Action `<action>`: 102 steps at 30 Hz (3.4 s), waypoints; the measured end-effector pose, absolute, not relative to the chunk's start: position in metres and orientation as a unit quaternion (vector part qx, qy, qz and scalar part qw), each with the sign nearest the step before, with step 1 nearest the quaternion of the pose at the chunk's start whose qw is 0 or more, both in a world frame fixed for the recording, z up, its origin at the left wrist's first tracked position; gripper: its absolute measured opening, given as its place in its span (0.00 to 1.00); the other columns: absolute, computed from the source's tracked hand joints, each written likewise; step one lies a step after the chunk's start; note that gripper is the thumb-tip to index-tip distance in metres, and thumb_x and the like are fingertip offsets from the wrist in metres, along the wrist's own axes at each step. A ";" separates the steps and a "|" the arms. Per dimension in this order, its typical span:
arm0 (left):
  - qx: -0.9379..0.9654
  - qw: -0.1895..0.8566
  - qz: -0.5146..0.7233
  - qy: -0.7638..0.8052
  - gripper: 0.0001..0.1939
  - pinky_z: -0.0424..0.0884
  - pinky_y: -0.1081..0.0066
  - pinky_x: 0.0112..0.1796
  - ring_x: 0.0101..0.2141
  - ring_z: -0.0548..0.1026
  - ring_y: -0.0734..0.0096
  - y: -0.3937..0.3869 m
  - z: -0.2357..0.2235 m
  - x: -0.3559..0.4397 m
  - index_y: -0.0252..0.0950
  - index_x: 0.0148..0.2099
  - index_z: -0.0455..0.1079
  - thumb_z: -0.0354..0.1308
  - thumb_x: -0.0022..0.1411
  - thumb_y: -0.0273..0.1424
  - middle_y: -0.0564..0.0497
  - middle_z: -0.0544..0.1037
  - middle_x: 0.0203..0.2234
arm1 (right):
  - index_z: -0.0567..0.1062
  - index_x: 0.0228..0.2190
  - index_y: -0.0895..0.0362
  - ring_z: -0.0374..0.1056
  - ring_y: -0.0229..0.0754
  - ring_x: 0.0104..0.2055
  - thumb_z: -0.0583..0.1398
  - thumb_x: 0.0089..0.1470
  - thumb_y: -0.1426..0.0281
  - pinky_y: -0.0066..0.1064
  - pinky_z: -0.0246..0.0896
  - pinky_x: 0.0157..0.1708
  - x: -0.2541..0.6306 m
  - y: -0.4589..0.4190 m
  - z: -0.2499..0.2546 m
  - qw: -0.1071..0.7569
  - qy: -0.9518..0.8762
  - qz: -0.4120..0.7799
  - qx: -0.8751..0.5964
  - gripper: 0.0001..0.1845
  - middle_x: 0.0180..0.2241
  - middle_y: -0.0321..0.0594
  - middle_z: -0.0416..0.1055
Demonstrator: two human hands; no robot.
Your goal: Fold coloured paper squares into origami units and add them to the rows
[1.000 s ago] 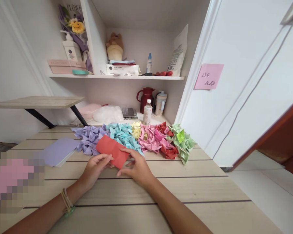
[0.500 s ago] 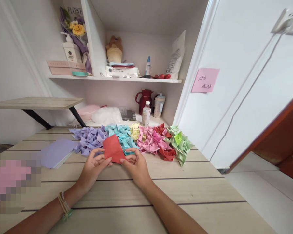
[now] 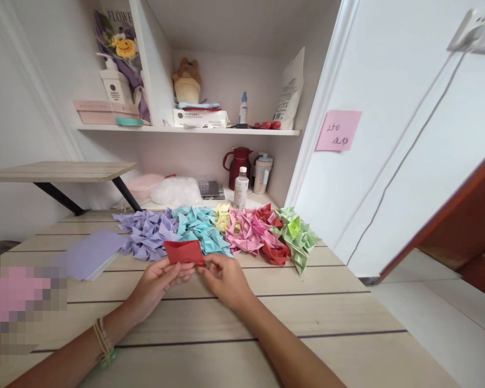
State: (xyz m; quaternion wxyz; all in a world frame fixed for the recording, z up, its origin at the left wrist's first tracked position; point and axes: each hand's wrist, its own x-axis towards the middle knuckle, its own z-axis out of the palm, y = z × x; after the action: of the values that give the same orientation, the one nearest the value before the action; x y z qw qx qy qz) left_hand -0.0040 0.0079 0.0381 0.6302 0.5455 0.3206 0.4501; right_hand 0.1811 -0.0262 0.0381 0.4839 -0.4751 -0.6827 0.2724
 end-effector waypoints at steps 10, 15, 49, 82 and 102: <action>0.571 0.605 0.459 0.310 0.26 0.70 0.60 0.45 0.43 0.75 0.57 0.009 0.039 -0.004 0.35 0.48 0.71 0.67 0.43 0.30 0.43 0.78 0.41 | 0.76 0.37 0.52 0.69 0.45 0.40 0.63 0.44 0.70 0.32 0.64 0.33 0.189 -0.029 0.050 0.477 -0.724 0.311 -0.388 0.14 0.41 0.41 0.73; 0.567 0.597 0.455 0.339 0.20 0.72 0.64 0.41 0.37 0.77 0.59 0.009 0.041 -0.005 0.33 0.40 0.75 0.68 0.41 0.30 0.45 0.81 0.33 | 0.76 0.26 0.56 0.69 0.44 0.32 0.63 0.45 0.64 0.33 0.63 0.30 0.187 -0.023 0.044 0.543 -0.636 0.337 -0.431 0.08 0.30 0.41 0.75; 0.507 0.668 0.444 0.316 0.14 0.65 0.77 0.27 0.22 0.70 0.76 0.014 0.022 -0.006 0.33 0.31 0.73 0.67 0.44 0.37 0.52 0.75 0.21 | 0.75 0.24 0.61 0.68 0.34 0.24 0.69 0.36 0.64 0.25 0.60 0.27 0.172 -0.030 0.046 0.543 -0.349 0.678 -0.351 0.14 0.22 0.36 0.74; 0.548 0.709 0.283 0.342 0.20 0.71 0.69 0.32 0.29 0.76 0.65 0.016 0.025 -0.006 0.33 0.38 0.72 0.62 0.48 0.43 0.48 0.79 0.28 | 0.75 0.34 0.53 0.70 0.40 0.34 0.57 0.42 0.82 0.29 0.63 0.34 0.167 -0.035 0.033 0.444 -0.774 0.125 -0.433 0.18 0.32 0.37 0.75; 0.562 0.604 0.420 0.378 0.13 0.65 0.76 0.25 0.23 0.73 0.71 0.011 0.034 -0.005 0.34 0.31 0.68 0.63 0.49 0.39 0.52 0.77 0.23 | 0.78 0.33 0.60 0.68 0.37 0.26 0.69 0.32 0.67 0.28 0.63 0.27 0.182 -0.027 0.035 0.406 -0.624 0.567 -0.353 0.20 0.25 0.37 0.74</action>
State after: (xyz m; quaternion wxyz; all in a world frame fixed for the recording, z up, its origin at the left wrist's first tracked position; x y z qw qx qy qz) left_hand -0.0054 0.0113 0.0335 0.6041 0.5616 0.3783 0.4203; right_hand 0.1819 -0.0269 0.0353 0.4062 -0.3532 -0.6236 0.5669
